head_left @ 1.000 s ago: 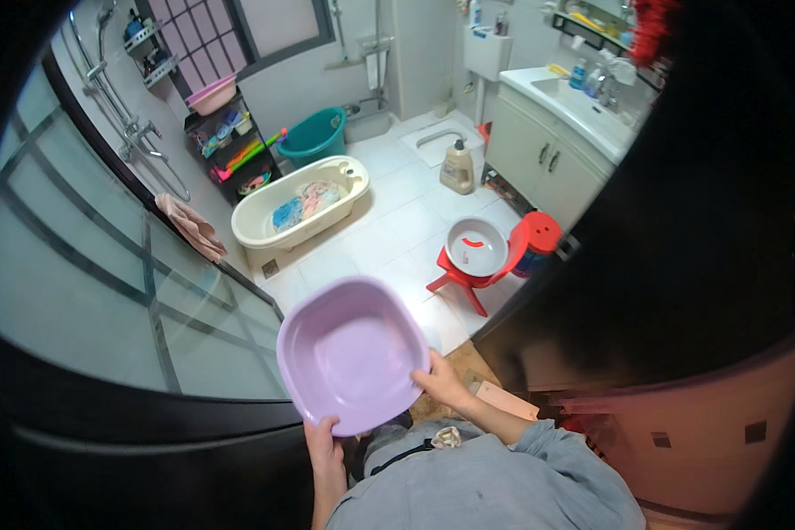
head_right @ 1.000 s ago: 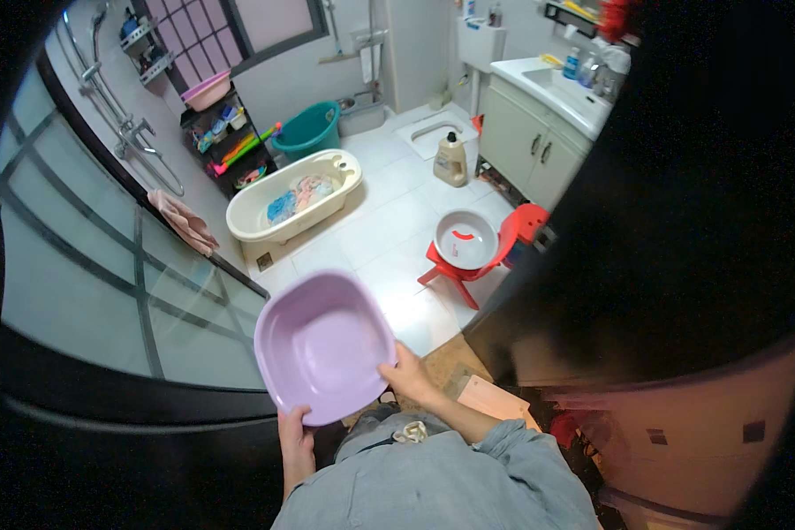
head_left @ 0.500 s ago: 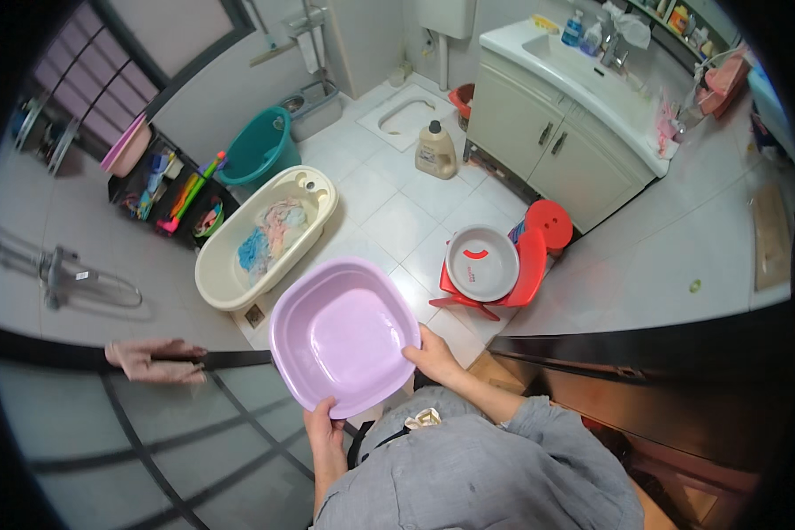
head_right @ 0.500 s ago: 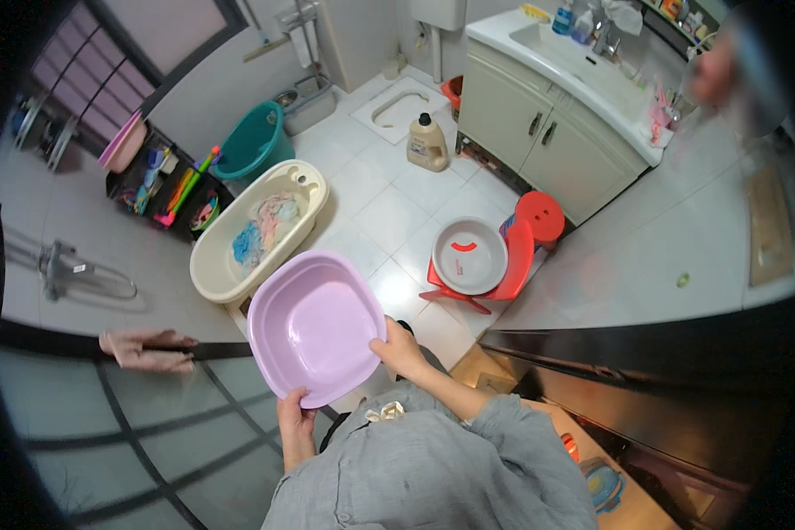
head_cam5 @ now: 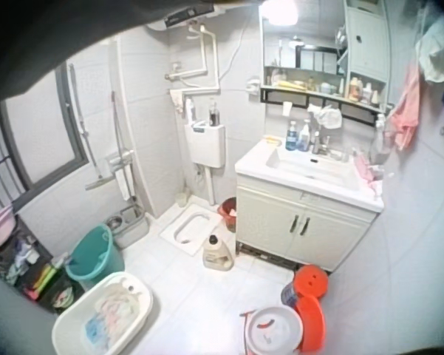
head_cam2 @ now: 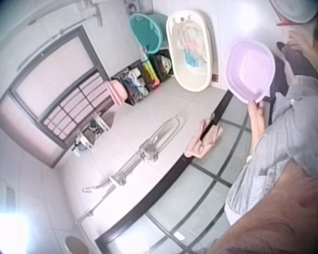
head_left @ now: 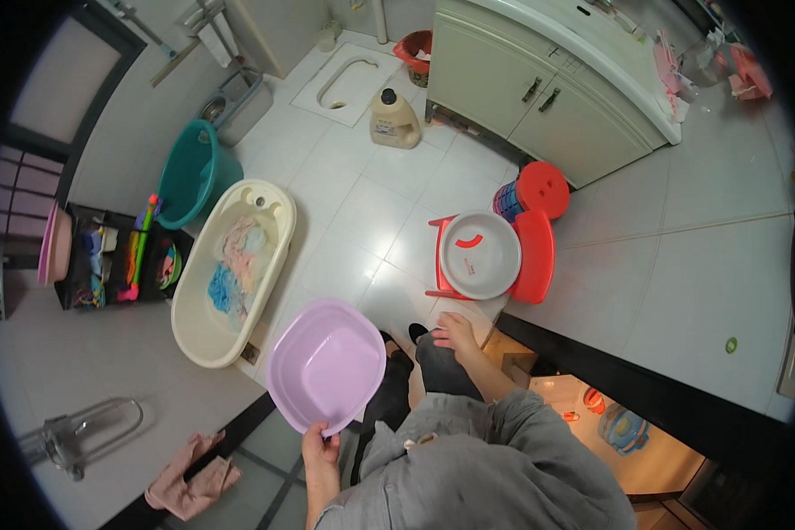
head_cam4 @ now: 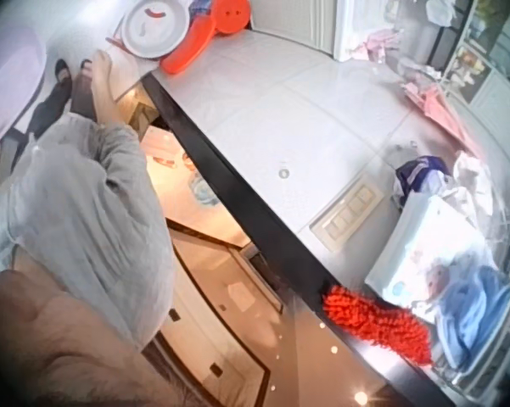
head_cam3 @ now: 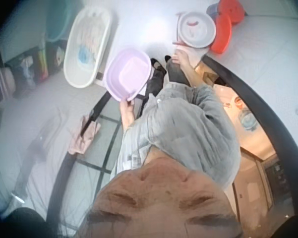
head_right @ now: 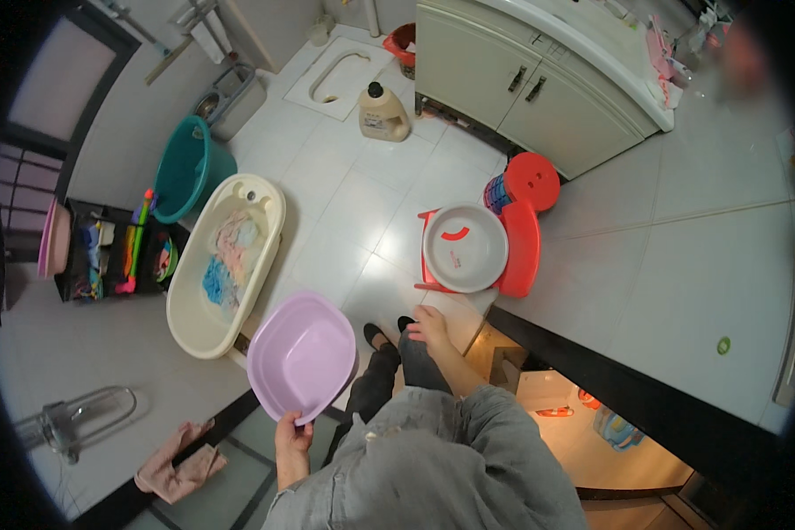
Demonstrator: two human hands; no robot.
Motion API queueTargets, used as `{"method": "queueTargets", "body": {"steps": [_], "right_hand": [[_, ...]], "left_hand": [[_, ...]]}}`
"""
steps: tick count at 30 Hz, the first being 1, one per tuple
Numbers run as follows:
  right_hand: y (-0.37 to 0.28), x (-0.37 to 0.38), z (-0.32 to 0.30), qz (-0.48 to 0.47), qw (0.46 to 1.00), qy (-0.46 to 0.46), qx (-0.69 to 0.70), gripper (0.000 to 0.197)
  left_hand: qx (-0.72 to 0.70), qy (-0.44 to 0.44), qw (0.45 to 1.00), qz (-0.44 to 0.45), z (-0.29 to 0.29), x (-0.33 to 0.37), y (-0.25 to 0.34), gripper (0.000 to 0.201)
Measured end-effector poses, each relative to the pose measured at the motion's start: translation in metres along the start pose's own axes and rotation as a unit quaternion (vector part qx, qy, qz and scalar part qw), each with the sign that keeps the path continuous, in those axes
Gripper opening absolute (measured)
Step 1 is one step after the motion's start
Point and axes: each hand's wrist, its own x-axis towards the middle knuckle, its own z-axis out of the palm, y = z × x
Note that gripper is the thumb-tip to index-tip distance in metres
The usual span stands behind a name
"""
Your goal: The person washes clothing by hand in a small basin, using a yellow sponge to scrub the fabric and rinsing it in soapy water while sitting on a stool.
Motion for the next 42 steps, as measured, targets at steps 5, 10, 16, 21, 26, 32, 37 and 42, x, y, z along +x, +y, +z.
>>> {"method": "queueTargets", "body": {"steps": [5,10,16,21,26,32,37,42], "right_hand": [[0.027,0.063,-0.051,0.095,0.977,0.169,0.091,0.047],[0.068,0.139,-0.081,0.173,0.919,0.282,0.216,0.053],[0.069,0.179,-0.086,0.052,0.852,0.304,0.424,0.036],[0.066,0.194,-0.113,0.135,0.832,0.287,0.455,0.023],[0.023,0.174,-0.101,0.115,0.855,0.262,0.432,0.023],[-0.04,0.16,-0.086,0.058,0.935,0.231,0.263,0.037],[-0.154,0.131,-0.022,-0.018,0.988,0.147,0.035,0.029],[-0.21,0.134,0.093,-0.04,0.992,0.076,-0.091,0.034]], "left_hand": [[0.111,-0.004,0.994,-0.008,-0.002,0.003,0.019,0.026],[0.151,0.024,0.987,-0.056,-0.006,0.016,0.021,0.039],[0.109,0.046,0.99,-0.072,0.019,0.008,0.009,0.045],[0.134,0.056,0.985,-0.089,0.034,0.012,0.004,0.049],[0.099,0.048,0.993,-0.048,0.053,0.003,0.012,0.042],[0.024,0.003,1.0,0.009,0.079,-0.01,0.04,0.036],[-0.065,0.021,0.997,0.029,0.095,-0.002,0.055,0.037],[-0.157,0.111,0.981,-0.008,0.079,0.028,0.07,0.034]]}}
